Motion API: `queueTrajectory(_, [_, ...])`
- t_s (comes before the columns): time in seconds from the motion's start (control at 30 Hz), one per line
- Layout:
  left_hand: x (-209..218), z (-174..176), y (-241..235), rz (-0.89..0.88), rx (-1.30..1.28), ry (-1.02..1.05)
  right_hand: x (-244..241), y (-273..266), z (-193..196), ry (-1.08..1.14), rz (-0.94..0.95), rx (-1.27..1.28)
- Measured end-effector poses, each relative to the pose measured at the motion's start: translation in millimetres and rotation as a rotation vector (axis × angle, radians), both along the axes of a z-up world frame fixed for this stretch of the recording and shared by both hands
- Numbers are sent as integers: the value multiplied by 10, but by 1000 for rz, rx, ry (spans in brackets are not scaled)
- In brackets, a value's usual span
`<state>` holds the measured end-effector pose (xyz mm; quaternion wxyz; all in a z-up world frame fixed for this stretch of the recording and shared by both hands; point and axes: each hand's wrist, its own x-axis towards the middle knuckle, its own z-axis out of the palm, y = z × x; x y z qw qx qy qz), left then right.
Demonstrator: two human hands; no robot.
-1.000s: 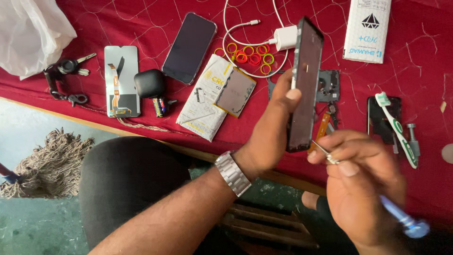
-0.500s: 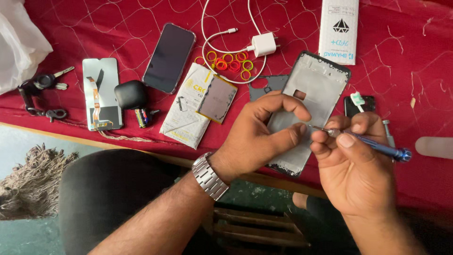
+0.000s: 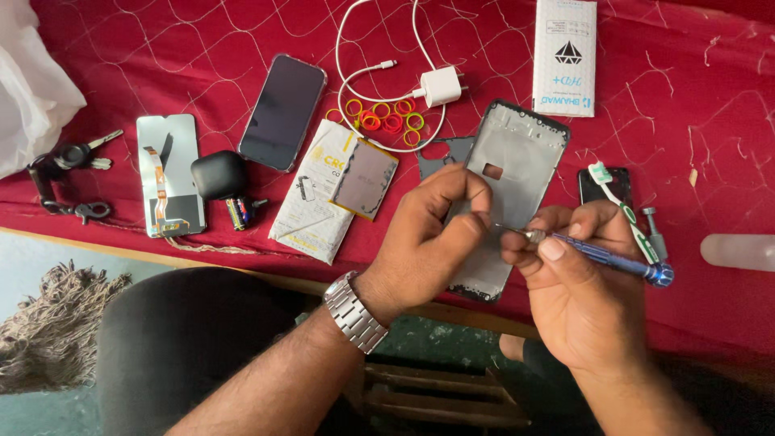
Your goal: The person applies adhesive to the edges of a smartphone screen and presses it onto the phone's frame. They then use a screwdriver to tighten screws along the perimeter of the device's back casing.
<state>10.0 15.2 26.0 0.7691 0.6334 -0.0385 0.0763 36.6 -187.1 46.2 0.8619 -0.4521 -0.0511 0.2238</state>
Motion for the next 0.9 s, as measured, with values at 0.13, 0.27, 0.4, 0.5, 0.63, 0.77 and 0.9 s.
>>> queueTrajectory(0.13, [13,-64,10,-13,-96,47,33,-11,24,28,-36,-9])
queueTrajectory(0.27, [16,-122,18,-82,-220,302,207,-49,64,157,-129,-181])
queueTrajectory(0.4, [23,-205,-30,-147,-312,229,315,-37,52,398,-149,-394])
queueTrajectory(0.5, [16,-279,-73,-123,-337,213,276,-15,38,252,-102,-502])
queueTrajectory(0.63, [98,-376,-40,57,-182,448,327,-49,42,194,-207,-532])
queueTrajectory(0.77, [159,-354,175,378,367,324,491,-124,-2,108,-289,-526])
queueTrajectory(0.9, [272,-267,604,600,301,404,624,-258,-25,120,-392,-548])
